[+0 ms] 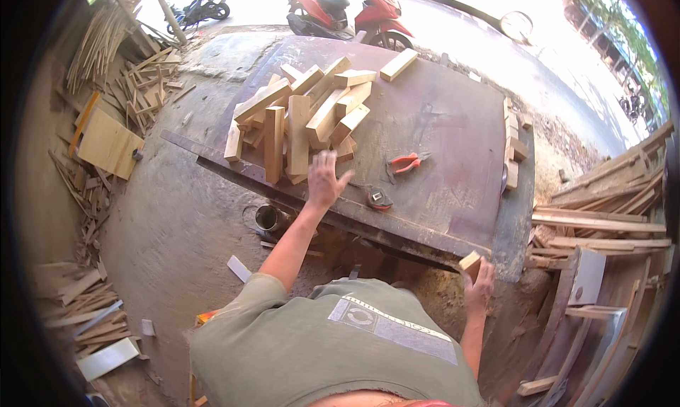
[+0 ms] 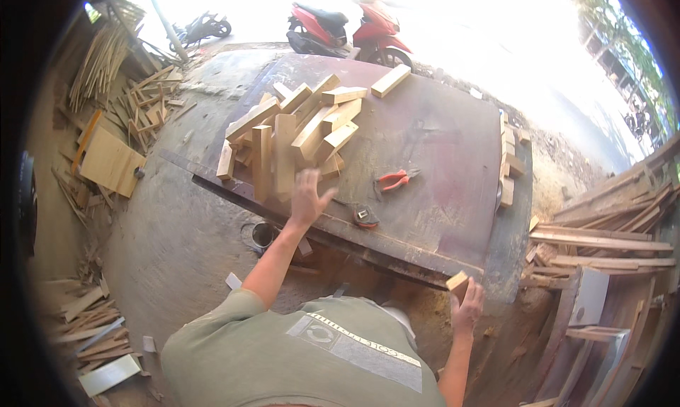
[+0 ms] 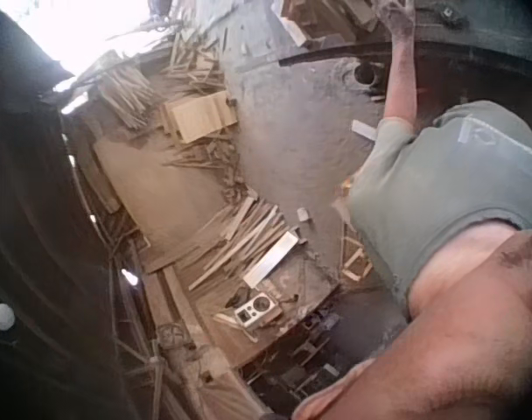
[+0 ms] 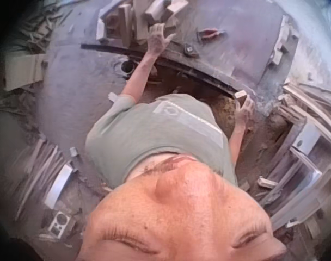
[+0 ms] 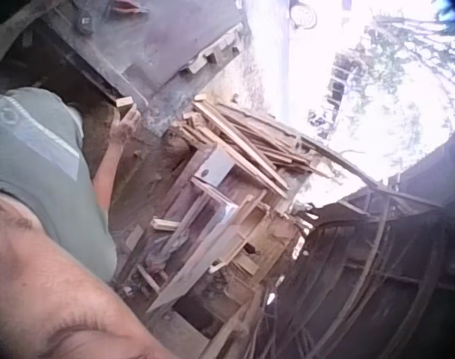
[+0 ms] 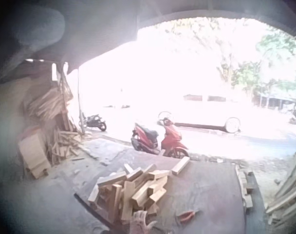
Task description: The person moves various wooden blocks and slats across a workbench, aligning them against a wooden guide and grouping them together. The person then picks up a cloth and wipes a large board in the background.
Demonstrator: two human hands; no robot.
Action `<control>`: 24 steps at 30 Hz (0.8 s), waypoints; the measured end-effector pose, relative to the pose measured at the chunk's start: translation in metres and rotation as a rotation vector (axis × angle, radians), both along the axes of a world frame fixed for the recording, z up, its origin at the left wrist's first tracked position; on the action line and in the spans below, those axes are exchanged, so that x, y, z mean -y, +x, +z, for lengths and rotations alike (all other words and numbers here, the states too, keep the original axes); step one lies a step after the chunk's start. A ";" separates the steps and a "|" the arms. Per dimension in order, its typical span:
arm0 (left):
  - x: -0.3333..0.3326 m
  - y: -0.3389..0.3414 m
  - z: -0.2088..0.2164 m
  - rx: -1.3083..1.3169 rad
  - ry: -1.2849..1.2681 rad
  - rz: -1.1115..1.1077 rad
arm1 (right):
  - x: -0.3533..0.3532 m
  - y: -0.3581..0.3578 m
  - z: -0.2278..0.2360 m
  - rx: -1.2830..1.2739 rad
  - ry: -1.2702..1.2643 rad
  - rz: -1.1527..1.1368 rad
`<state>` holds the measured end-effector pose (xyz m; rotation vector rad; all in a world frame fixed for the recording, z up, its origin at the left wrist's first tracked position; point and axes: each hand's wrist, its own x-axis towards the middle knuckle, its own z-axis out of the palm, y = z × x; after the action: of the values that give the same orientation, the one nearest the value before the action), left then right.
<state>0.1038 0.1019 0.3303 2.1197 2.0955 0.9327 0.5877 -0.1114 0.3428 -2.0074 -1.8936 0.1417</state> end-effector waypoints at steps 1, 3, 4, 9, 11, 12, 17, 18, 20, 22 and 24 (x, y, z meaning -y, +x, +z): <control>-0.020 0.001 0.011 -0.026 0.114 0.031 | 0.029 0.002 -0.021 0.002 -0.134 -0.044; -0.059 0.004 0.024 -0.041 0.175 0.093 | 0.099 0.012 -0.073 -0.011 -0.478 -0.161; -0.076 0.005 0.024 -0.032 0.120 0.123 | 0.143 0.021 -0.101 0.031 -0.656 -0.187; -0.119 -0.015 0.012 -0.001 -0.021 0.151 | 0.325 0.046 -0.169 0.076 -1.220 -0.442; -0.111 -0.018 0.053 0.280 -0.106 0.118 | 0.363 0.039 -0.158 -0.019 -1.194 -0.590; -0.093 -0.018 0.079 0.500 -0.186 0.076 | 0.370 0.031 -0.147 -0.074 -1.140 -0.634; -0.042 -0.004 0.081 1.048 -0.561 -0.083 | 0.194 -0.004 -0.089 -0.237 -0.466 -0.413; -0.025 0.016 0.086 1.107 -0.595 -0.125 | 0.132 -0.022 -0.049 -0.232 -0.384 -0.334; 0.001 0.047 0.077 1.101 -0.701 -0.179 | 0.034 -0.060 0.021 -0.243 0.006 -0.034; 0.023 0.081 0.071 1.039 -0.792 -0.280 | -0.028 -0.089 0.065 -0.176 0.174 0.229; 0.042 0.114 0.067 1.033 -0.885 -0.344 | -0.070 -0.108 0.082 -0.100 0.146 0.403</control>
<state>0.2173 0.0602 0.3969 1.0880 1.1870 0.6277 0.4794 -0.0415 0.4246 -1.4787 -2.1517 0.1992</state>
